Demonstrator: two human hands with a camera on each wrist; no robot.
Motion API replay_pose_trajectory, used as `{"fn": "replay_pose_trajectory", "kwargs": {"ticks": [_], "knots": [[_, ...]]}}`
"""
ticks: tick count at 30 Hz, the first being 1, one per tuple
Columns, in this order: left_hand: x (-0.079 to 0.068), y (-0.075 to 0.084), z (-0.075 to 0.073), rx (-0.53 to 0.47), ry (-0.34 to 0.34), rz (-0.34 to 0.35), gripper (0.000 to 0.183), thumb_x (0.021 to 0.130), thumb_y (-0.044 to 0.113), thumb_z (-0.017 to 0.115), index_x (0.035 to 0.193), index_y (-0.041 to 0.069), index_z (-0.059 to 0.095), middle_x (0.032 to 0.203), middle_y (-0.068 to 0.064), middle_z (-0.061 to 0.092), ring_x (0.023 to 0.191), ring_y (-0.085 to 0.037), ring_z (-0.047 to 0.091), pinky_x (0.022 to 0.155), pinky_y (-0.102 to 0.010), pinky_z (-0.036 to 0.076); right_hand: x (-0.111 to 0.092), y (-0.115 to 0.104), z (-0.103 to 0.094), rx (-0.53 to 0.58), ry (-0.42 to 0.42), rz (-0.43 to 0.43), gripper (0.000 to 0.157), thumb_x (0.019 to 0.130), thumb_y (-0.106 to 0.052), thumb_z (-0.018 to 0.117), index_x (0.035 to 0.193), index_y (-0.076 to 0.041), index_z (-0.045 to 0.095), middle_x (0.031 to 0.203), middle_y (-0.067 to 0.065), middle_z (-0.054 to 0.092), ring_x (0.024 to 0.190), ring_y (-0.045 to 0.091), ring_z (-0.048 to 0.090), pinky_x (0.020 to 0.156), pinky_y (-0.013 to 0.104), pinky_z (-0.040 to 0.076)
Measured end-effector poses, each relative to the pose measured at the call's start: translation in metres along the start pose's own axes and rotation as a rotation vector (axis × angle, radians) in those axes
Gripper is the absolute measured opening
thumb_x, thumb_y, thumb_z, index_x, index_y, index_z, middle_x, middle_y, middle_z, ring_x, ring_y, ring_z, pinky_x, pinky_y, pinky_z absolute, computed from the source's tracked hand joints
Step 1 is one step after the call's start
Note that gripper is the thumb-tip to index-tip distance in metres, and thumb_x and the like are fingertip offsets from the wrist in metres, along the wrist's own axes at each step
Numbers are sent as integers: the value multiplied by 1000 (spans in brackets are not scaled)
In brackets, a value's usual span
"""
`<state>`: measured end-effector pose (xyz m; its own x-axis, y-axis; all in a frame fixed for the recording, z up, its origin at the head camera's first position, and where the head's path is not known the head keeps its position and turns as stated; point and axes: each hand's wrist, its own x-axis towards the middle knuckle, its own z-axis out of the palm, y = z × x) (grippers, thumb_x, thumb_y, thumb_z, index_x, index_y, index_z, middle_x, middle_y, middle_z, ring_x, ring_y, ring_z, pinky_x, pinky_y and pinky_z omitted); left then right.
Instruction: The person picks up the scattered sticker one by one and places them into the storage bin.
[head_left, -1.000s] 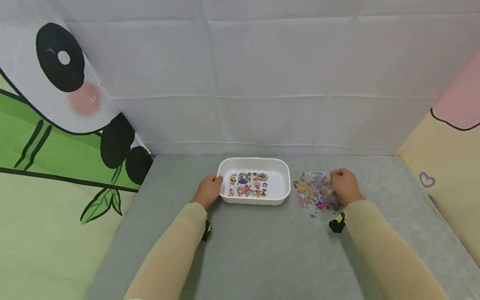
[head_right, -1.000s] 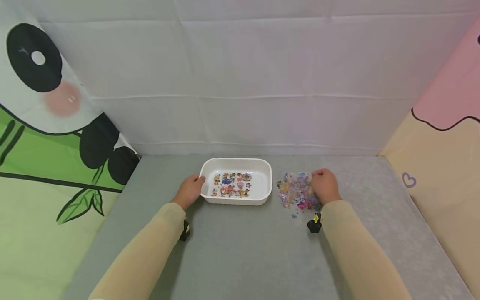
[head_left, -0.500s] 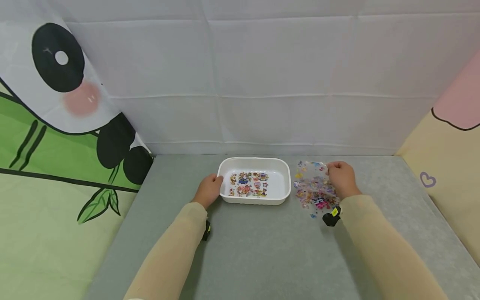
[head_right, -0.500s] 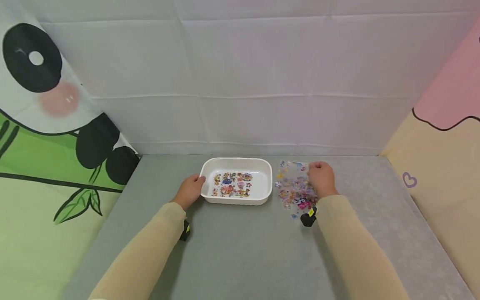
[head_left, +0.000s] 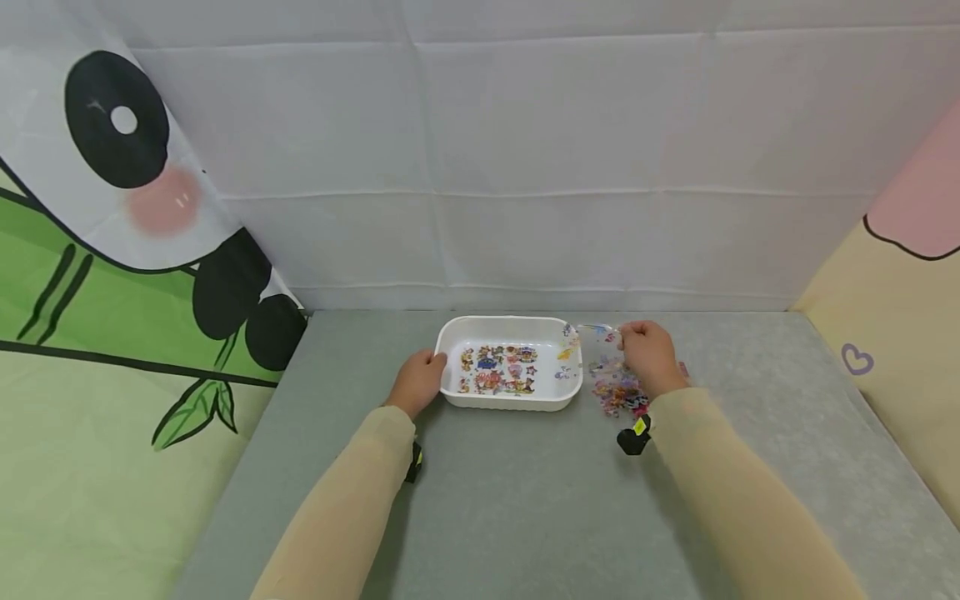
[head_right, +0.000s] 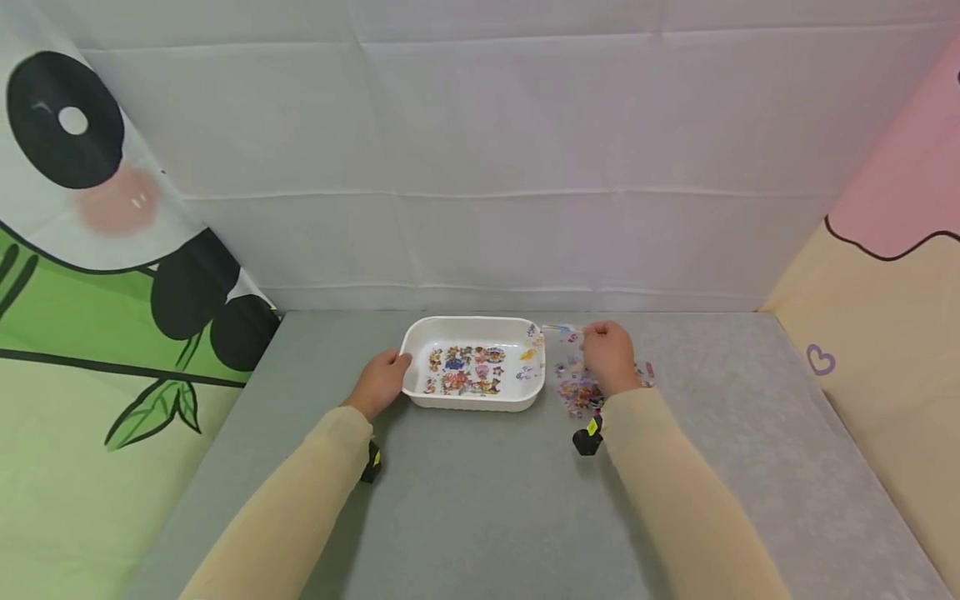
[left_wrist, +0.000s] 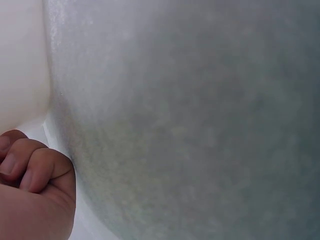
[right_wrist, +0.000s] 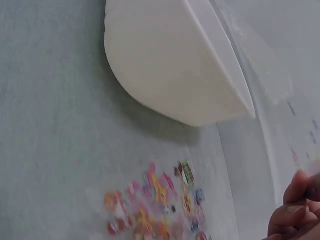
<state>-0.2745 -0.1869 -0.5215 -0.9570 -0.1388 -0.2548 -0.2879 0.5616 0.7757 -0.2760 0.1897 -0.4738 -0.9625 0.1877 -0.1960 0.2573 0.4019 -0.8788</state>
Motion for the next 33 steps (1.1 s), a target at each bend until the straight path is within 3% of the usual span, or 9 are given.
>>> {"fn": "replay_pose_trajectory", "kwargs": {"ticks": [16, 25, 33], "knots": [[-5, 1, 1, -2, -5, -15, 39, 109, 42, 43, 107, 7, 61, 98, -10, 61, 86, -24, 53, 72, -38, 41, -10, -20, 45, -29, -23, -54, 32, 111, -23, 43, 128, -1, 60, 117, 18, 65, 106, 31, 61, 79, 39, 48], [-5, 1, 1, 6, 0, -23, 39, 109, 42, 44, 106, 7, 61, 98, -10, 60, 85, -24, 53, 71, -38, 41, -12, -35, 64, -41, -38, -52, 31, 112, -26, 44, 127, -3, 58, 112, 15, 66, 101, 29, 62, 80, 40, 49], [-3, 3, 0, 8, 4, -23, 38, 109, 42, 44, 106, 8, 61, 98, -10, 60, 86, -24, 53, 71, -38, 41, -11, -41, 82, -257, -10, -176, 32, 111, -26, 43, 127, -4, 60, 117, 16, 66, 99, 31, 61, 85, 47, 49]]}}
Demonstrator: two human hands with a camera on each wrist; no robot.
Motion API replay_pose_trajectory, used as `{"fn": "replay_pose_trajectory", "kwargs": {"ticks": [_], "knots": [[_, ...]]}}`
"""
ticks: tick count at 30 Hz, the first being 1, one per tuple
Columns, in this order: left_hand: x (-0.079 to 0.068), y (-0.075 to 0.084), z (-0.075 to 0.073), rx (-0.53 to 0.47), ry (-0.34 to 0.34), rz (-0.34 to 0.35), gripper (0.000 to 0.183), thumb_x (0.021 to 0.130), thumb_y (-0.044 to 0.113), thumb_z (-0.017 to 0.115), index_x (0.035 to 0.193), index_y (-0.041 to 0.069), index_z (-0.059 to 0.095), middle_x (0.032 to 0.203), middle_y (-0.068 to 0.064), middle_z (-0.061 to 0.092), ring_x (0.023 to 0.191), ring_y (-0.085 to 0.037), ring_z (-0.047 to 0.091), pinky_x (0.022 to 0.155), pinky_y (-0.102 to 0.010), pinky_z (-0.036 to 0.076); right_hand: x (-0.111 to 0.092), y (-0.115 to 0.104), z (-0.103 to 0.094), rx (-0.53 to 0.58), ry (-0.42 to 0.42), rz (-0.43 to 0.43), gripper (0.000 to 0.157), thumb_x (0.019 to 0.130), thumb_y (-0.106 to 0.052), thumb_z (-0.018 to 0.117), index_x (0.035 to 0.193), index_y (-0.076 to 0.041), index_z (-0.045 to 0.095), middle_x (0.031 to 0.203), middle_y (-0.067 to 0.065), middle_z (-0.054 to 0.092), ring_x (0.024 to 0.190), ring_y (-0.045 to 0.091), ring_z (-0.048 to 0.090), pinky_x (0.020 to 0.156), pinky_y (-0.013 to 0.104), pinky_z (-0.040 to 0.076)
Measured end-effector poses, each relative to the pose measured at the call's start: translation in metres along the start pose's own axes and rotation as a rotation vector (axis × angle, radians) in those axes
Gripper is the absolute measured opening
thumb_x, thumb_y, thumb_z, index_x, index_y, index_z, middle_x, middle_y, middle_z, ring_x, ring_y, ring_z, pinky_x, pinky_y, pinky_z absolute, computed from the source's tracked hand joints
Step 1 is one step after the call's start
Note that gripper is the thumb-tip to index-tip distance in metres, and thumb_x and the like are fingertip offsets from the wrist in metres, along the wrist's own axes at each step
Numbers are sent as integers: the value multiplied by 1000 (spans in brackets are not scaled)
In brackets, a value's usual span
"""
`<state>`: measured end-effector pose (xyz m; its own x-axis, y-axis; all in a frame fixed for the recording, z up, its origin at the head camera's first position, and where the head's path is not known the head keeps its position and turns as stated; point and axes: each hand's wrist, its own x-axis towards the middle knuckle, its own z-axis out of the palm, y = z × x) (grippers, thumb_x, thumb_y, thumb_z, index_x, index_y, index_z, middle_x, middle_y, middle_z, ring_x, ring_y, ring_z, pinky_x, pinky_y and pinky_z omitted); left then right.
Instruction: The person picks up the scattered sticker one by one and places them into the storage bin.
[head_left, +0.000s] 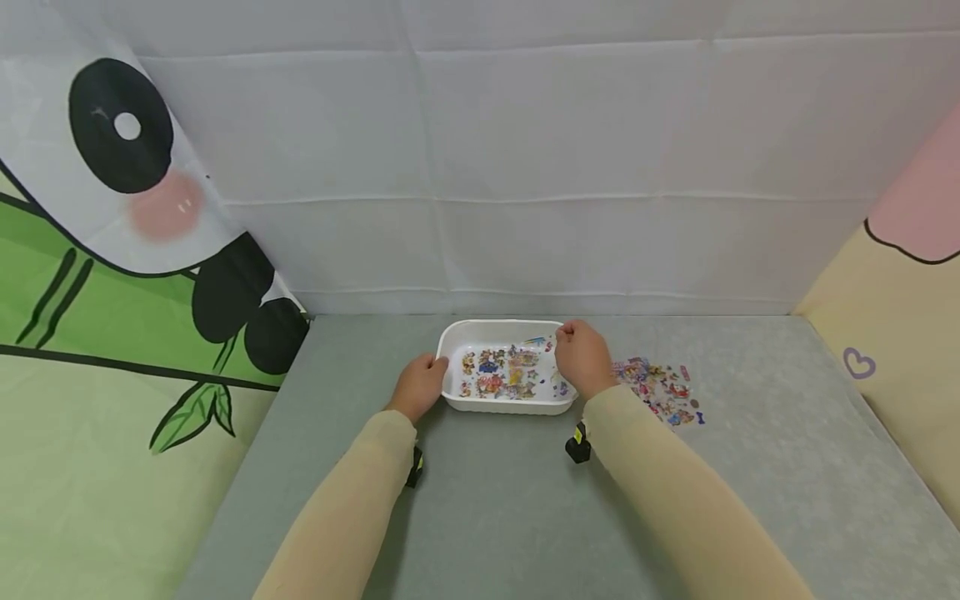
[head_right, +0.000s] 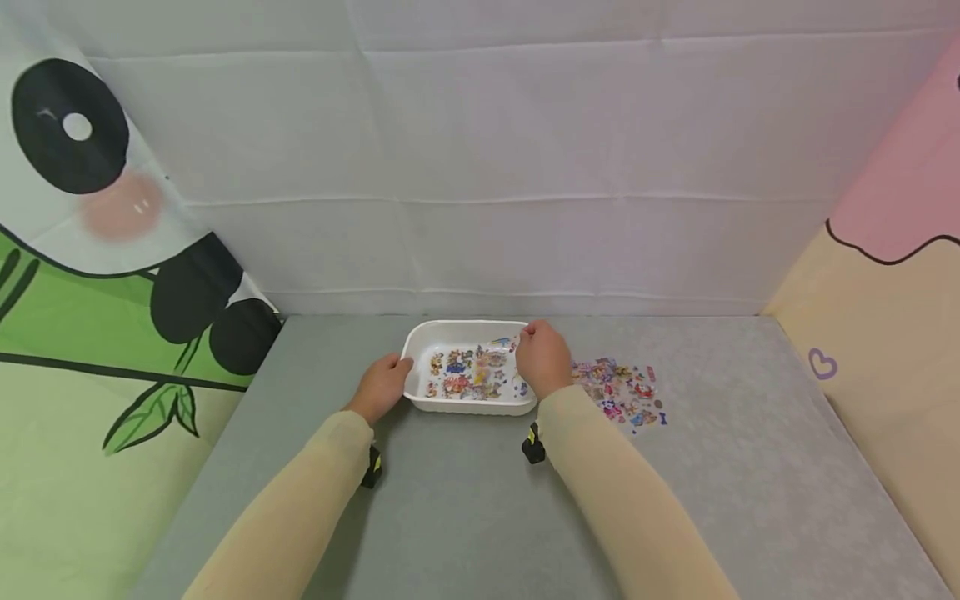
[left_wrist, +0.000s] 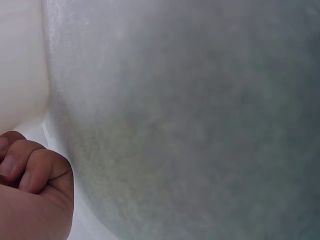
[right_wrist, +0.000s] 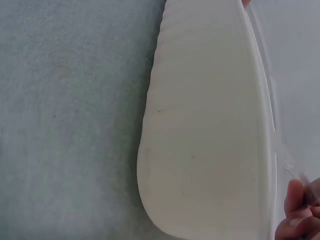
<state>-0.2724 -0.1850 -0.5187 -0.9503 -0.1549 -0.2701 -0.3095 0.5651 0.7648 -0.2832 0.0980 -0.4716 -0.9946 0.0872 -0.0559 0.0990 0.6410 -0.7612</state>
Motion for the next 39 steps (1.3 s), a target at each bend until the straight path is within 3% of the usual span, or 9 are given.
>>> {"fn": "replay_pose_trajectory", "kwargs": {"ticks": [8, 16, 22, 31, 39], "knots": [[1, 1, 0, 4, -3, -16, 38, 109, 42, 44, 107, 8, 61, 99, -10, 60, 86, -24, 53, 71, -38, 41, 1, 1, 8, -18, -11, -22, 33, 110, -30, 48, 128, -6, 62, 116, 15, 67, 95, 29, 63, 82, 46, 49], [0, 4, 2, 0, -6, -14, 38, 109, 42, 44, 109, 9, 62, 101, -9, 62, 88, -23, 55, 73, -37, 42, -1, 3, 5, -74, 35, -62, 34, 107, -34, 57, 123, -6, 67, 101, 13, 69, 82, 27, 63, 74, 45, 50], [0, 2, 1, 1, 0, -16, 38, 109, 42, 44, 113, 8, 62, 104, -9, 62, 90, -24, 54, 74, -38, 42, 1, 5, 0, -86, 35, -100, 32, 106, -29, 58, 125, -4, 67, 106, 15, 71, 85, 29, 65, 77, 47, 51], [-2, 0, 0, 0, 11, -19, 38, 109, 42, 44, 110, 8, 61, 104, -10, 61, 90, -24, 53, 74, -38, 41, 4, 9, -7, -101, 48, -59, 25, 105, -25, 59, 119, -5, 67, 112, 16, 69, 96, 33, 63, 85, 48, 48], [-4, 3, 0, -7, 11, -20, 39, 109, 43, 44, 113, 7, 62, 104, -10, 61, 90, -25, 54, 75, -39, 42, 5, 13, -9, -69, 40, -27, 23, 105, -26, 60, 116, -6, 66, 107, 14, 66, 93, 31, 61, 82, 45, 47]]}}
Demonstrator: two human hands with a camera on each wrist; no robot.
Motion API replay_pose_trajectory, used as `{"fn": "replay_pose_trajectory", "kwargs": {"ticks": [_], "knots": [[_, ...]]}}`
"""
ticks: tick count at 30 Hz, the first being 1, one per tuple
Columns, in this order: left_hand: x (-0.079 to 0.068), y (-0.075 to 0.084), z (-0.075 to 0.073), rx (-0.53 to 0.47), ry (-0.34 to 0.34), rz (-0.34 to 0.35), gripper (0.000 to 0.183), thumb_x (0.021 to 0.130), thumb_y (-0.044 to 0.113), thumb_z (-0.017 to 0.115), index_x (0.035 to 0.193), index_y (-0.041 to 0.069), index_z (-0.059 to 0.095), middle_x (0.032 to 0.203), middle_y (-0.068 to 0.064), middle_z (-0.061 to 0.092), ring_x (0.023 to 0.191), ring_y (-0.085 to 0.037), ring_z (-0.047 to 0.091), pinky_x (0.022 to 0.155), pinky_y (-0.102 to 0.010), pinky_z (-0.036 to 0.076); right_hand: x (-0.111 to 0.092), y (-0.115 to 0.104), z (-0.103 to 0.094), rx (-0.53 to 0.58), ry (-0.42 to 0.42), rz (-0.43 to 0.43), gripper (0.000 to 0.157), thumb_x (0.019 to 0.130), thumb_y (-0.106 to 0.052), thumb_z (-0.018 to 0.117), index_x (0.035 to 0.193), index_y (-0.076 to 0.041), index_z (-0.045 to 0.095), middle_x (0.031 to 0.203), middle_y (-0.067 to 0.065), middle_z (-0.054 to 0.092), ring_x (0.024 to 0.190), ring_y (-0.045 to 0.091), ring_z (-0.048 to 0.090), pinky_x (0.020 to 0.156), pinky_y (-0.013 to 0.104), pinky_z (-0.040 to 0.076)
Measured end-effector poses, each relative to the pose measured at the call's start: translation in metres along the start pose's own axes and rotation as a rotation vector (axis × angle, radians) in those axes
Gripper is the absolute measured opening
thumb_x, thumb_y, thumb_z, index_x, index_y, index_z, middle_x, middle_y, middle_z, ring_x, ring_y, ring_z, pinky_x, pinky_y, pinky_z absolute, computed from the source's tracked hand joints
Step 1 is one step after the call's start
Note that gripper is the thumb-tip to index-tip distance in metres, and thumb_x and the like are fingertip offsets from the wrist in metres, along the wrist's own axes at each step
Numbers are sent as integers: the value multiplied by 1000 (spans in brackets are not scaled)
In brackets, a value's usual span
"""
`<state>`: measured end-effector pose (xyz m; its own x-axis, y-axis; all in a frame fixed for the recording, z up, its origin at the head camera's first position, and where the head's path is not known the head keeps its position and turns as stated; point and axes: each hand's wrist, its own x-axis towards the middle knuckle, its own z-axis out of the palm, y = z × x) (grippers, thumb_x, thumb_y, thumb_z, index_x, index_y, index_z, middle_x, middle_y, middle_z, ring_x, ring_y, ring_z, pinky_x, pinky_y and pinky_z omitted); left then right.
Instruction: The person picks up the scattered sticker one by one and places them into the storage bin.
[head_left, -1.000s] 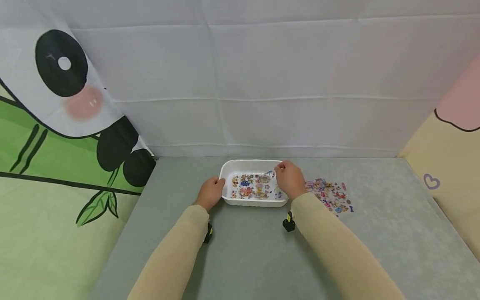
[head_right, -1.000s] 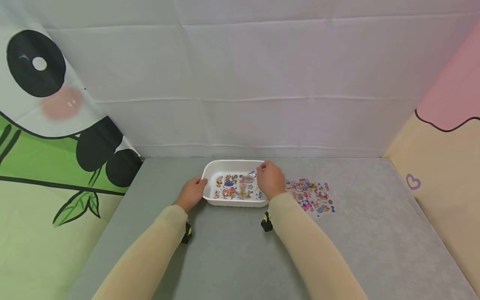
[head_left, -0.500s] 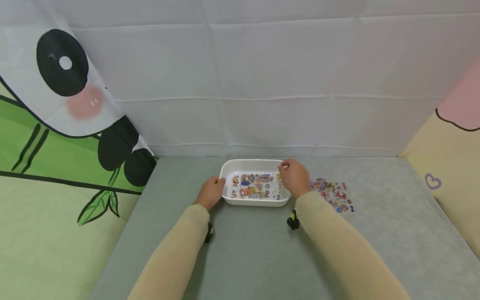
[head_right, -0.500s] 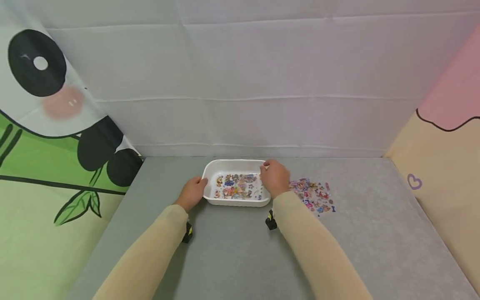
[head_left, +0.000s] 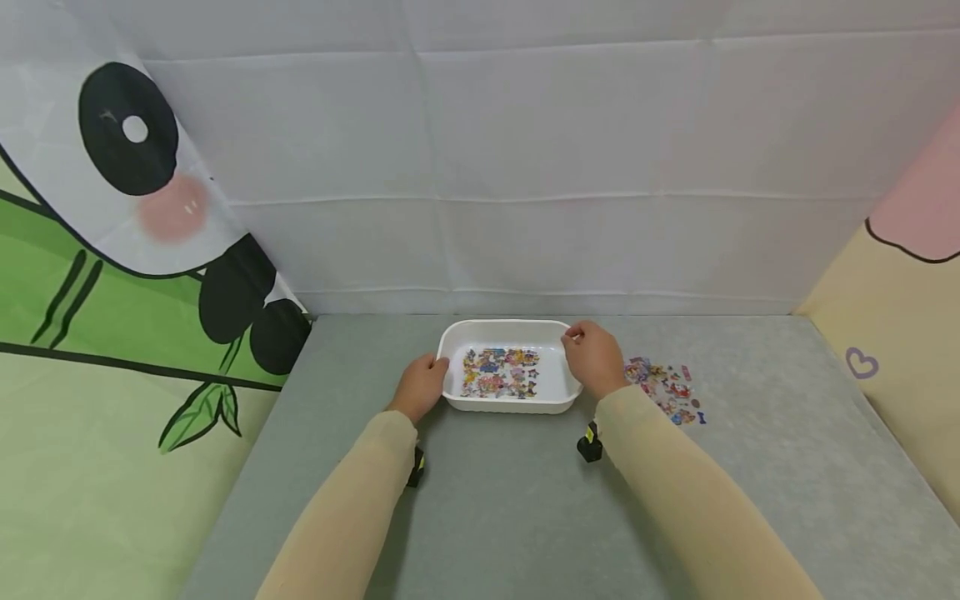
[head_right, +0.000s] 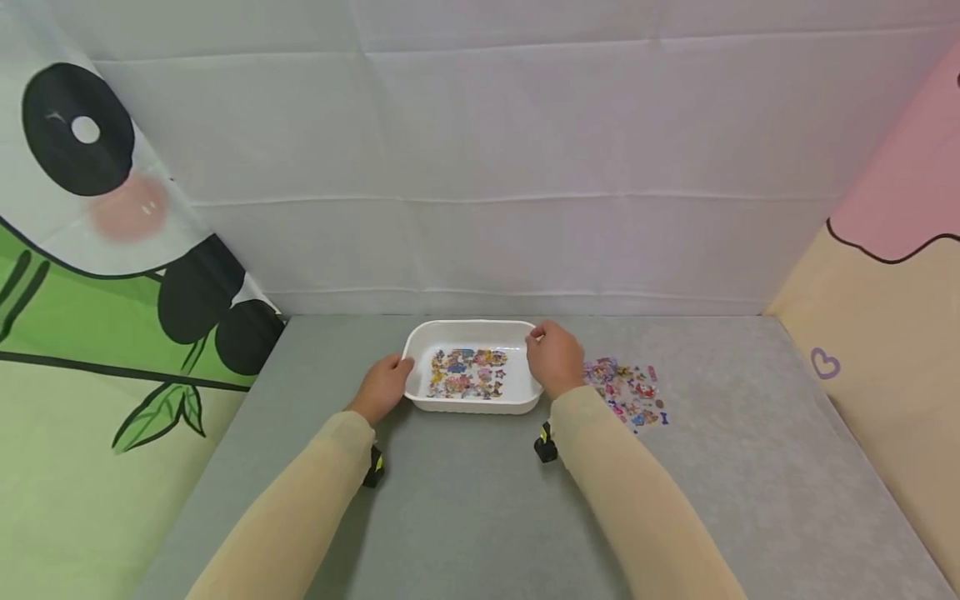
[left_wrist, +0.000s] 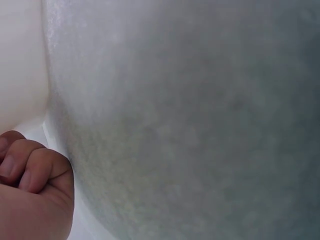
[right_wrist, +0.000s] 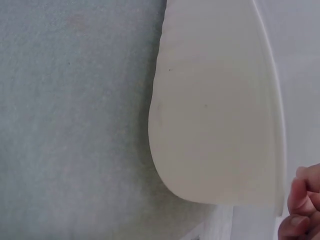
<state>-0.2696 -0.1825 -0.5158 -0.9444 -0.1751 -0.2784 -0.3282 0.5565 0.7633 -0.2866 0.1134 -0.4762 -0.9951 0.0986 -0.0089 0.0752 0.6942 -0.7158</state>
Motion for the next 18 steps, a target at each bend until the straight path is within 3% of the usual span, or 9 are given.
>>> {"fn": "replay_pose_trajectory", "kwargs": {"ticks": [10, 18], "knots": [[0, 2, -2, 2, -6, 12, 38, 109, 42, 44, 111, 7, 61, 101, -11, 60, 88, -25, 53, 72, -38, 40, -2, 10, -6, 92, 9, 37, 21, 106, -24, 58, 113, -5, 65, 105, 14, 65, 93, 30, 60, 79, 43, 50], [0, 0, -2, 9, 2, 26, 38, 109, 41, 44, 106, 7, 60, 96, -10, 59, 84, -24, 52, 70, -37, 40, -4, 22, -15, 101, 8, 30, 24, 106, -26, 56, 113, -4, 65, 104, 15, 65, 91, 30, 60, 77, 42, 50]]}}
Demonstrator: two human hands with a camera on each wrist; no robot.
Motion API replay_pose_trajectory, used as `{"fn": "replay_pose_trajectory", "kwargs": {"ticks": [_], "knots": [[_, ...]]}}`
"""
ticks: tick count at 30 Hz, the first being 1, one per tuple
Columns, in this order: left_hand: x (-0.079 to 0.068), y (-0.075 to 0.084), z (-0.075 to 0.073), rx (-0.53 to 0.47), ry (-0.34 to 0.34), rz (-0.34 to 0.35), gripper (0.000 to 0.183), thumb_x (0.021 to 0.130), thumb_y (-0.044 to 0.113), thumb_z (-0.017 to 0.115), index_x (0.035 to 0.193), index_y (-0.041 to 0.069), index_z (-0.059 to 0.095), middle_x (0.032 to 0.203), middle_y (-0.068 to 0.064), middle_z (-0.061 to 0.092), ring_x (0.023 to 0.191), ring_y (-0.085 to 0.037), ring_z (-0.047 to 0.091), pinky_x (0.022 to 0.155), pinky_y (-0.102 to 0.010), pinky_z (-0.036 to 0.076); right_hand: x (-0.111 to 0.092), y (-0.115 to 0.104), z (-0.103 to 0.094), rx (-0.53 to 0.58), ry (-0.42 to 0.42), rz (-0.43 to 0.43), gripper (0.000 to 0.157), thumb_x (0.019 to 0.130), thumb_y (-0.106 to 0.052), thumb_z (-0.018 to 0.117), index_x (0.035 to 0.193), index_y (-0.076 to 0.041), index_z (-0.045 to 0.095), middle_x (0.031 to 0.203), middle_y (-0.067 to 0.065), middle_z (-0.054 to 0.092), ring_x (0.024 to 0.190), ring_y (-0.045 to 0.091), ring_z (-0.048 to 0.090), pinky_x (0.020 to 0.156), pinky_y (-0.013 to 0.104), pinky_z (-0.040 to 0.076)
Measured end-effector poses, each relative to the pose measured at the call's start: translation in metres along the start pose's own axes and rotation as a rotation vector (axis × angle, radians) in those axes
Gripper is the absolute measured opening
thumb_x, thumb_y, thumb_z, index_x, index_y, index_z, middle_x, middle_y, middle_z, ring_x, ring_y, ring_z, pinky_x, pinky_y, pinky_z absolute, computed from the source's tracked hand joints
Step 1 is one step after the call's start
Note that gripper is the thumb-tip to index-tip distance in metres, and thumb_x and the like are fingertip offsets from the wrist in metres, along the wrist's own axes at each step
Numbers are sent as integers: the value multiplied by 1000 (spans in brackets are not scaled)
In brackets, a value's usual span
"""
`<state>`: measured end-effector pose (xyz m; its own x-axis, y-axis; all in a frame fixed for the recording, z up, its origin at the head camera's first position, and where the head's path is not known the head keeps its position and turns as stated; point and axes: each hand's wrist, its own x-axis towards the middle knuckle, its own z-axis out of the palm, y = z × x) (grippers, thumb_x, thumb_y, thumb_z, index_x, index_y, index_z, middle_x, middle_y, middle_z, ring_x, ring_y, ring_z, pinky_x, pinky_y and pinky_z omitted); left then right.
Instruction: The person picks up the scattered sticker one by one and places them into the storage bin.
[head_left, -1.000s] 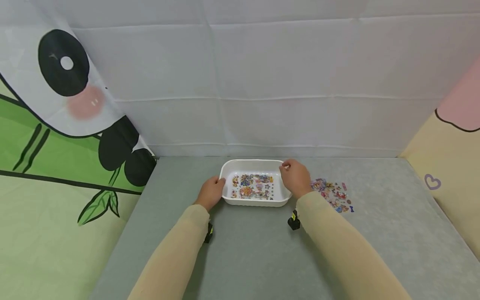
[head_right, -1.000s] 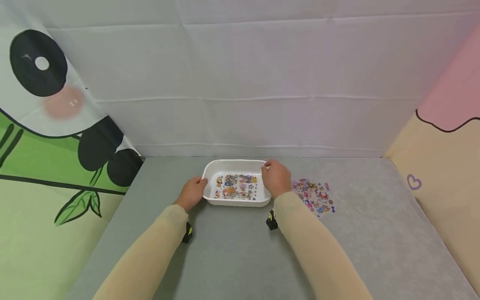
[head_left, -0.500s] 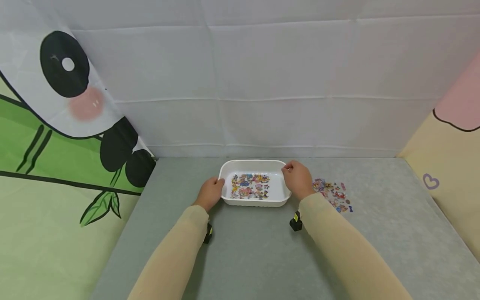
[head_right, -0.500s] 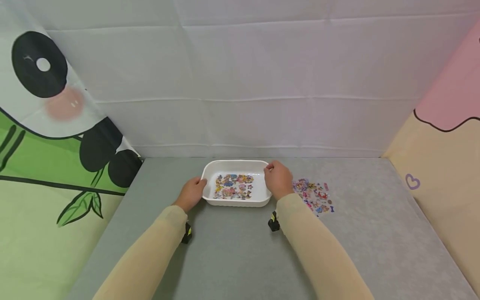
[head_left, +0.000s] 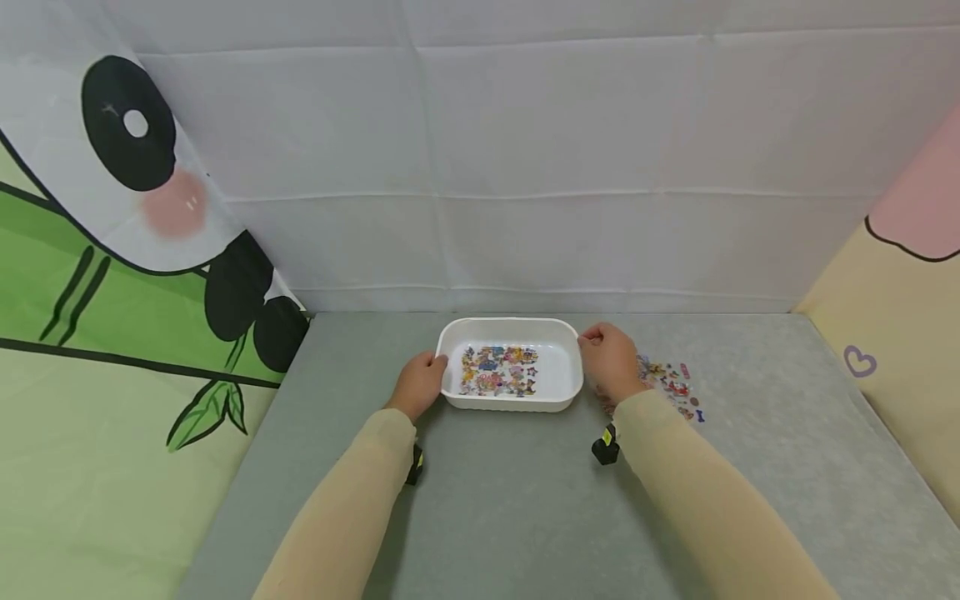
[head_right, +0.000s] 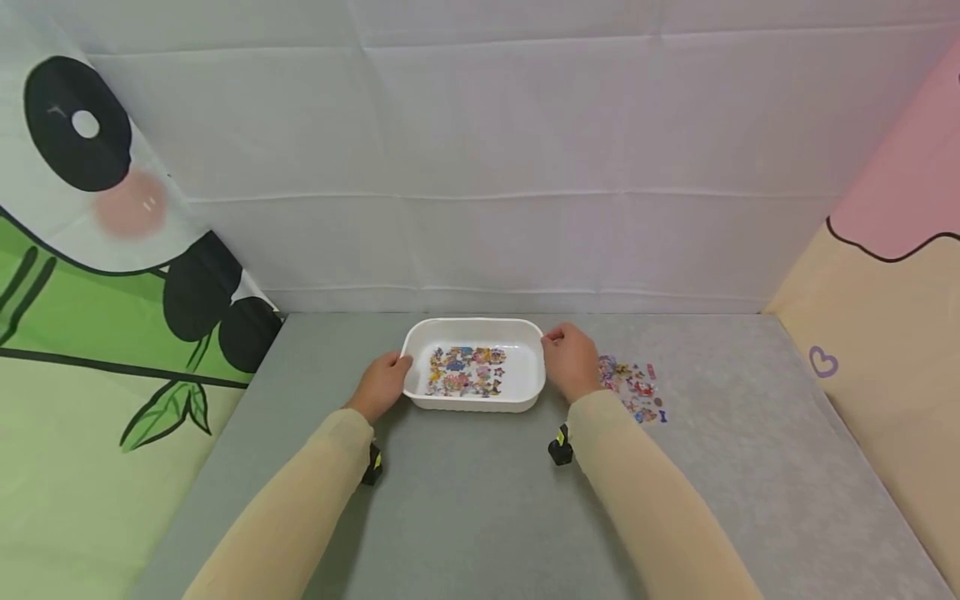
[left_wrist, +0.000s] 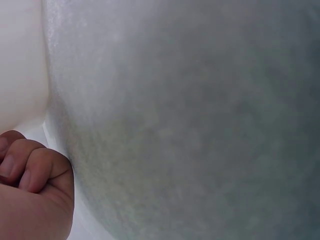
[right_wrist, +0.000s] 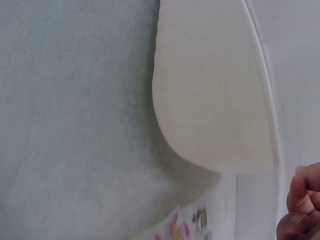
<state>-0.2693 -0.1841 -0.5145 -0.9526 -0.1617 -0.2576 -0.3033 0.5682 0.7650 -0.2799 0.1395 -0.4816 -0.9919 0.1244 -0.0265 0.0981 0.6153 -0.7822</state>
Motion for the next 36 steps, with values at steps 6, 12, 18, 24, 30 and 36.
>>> {"fn": "replay_pose_trajectory", "kwargs": {"ticks": [6, 12, 18, 24, 30, 36], "knots": [[-2, 1, -1, -22, 4, 34, 37, 109, 39, 45, 102, 6, 60, 94, -11, 60, 80, -24, 52, 68, -36, 40, -6, 8, -14, -39, -2, -11, 25, 107, -27, 55, 115, -5, 64, 103, 14, 64, 86, 30, 59, 74, 43, 48], [-2, -1, -1, -23, -4, 38, 37, 109, 39, 45, 104, 6, 61, 95, -11, 60, 81, -24, 52, 69, -37, 40, -9, 20, -21, -182, 40, -113, 21, 106, -25, 57, 109, -6, 64, 95, 12, 66, 79, 29, 59, 72, 44, 47], [-1, -1, -1, -23, -12, 28, 38, 110, 40, 45, 110, 6, 62, 100, -10, 61, 85, -24, 53, 72, -38, 41, -10, 30, -29, -207, 40, -118, 20, 106, -23, 56, 110, -5, 63, 92, 12, 65, 75, 28, 58, 69, 44, 45], [0, -2, -1, -23, -14, 18, 38, 110, 41, 44, 112, 7, 62, 103, -11, 62, 87, -25, 54, 73, -38, 42, -10, 47, -38, -184, 22, -109, 21, 107, -22, 54, 112, -2, 62, 92, 14, 64, 70, 27, 57, 63, 43, 46], [-1, -1, -2, -18, -18, 19, 38, 110, 40, 44, 113, 7, 62, 101, -11, 62, 86, -25, 53, 71, -38, 41, -9, 61, -51, -192, 15, -64, 23, 108, -22, 52, 113, -2, 62, 92, 14, 65, 67, 25, 57, 60, 42, 45], [4, -4, 1, -6, -10, 19, 39, 110, 41, 44, 112, 8, 63, 101, -10, 62, 85, -24, 54, 72, -37, 42, -6, 75, -68, -199, 24, -42, 24, 108, -21, 51, 113, 0, 61, 93, 18, 64, 70, 27, 56, 61, 42, 45]]}}
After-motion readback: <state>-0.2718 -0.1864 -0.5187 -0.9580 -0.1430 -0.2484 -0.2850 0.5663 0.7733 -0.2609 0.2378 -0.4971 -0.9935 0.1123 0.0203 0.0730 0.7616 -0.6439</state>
